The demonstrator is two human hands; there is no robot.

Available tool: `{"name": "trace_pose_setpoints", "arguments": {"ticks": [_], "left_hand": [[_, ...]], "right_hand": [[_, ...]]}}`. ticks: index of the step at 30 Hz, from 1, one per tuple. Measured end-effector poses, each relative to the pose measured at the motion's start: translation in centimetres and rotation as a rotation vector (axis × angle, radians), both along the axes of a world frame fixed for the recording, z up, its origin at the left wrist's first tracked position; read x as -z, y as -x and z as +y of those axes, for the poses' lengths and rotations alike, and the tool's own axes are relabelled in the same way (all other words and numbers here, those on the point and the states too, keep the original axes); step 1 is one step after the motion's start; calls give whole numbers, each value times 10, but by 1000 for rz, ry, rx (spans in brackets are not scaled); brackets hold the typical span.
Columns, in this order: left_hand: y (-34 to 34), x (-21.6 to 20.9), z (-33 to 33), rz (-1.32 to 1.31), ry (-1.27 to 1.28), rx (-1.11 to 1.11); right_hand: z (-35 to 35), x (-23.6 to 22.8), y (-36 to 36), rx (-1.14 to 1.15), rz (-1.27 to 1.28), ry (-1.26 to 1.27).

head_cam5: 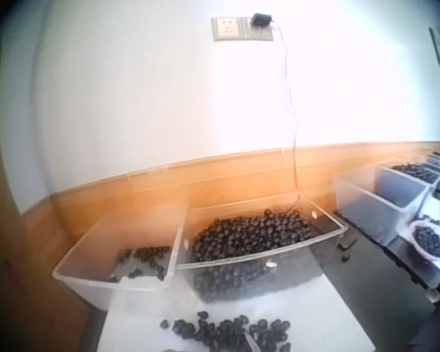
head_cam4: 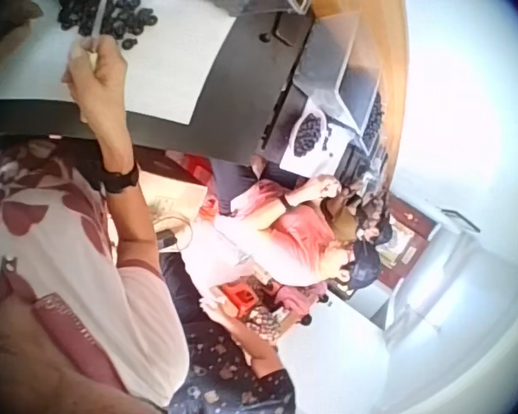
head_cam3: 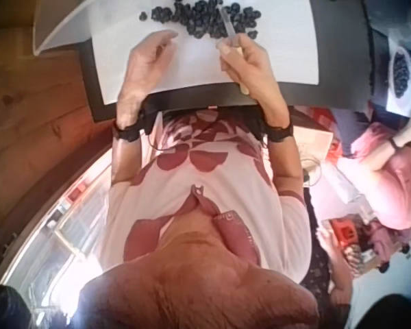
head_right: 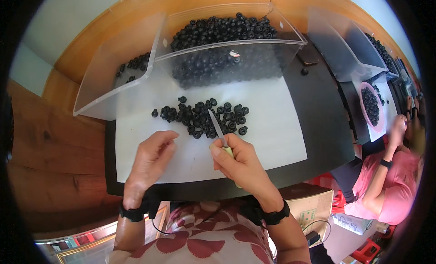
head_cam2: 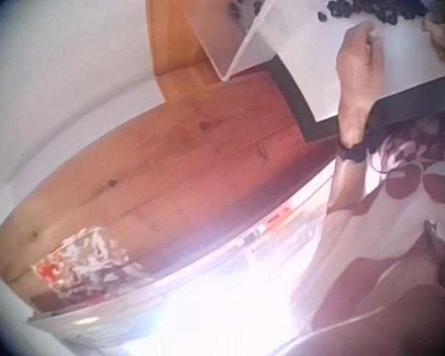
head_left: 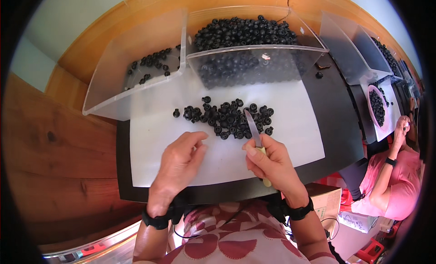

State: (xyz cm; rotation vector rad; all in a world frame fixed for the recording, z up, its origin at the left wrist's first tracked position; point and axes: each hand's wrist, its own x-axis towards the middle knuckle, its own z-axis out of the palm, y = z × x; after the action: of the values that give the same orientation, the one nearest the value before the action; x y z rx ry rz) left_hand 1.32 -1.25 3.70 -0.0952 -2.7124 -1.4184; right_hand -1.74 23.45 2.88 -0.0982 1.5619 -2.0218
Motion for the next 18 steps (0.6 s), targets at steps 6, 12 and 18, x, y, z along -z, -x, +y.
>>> {"name": "trace_pose_setpoints", "arguments": {"ticks": [6,12,18], "left_hand": [[15,10,38,13,168,-9],[20,18,50,-40,374,-53],[20,25,51,-22,419,-77]], "right_hand": [[7,10,-2,49,-3,-15],[8,13,0,-2,41,-37],[7,10,0,-31,31,-47]]}}
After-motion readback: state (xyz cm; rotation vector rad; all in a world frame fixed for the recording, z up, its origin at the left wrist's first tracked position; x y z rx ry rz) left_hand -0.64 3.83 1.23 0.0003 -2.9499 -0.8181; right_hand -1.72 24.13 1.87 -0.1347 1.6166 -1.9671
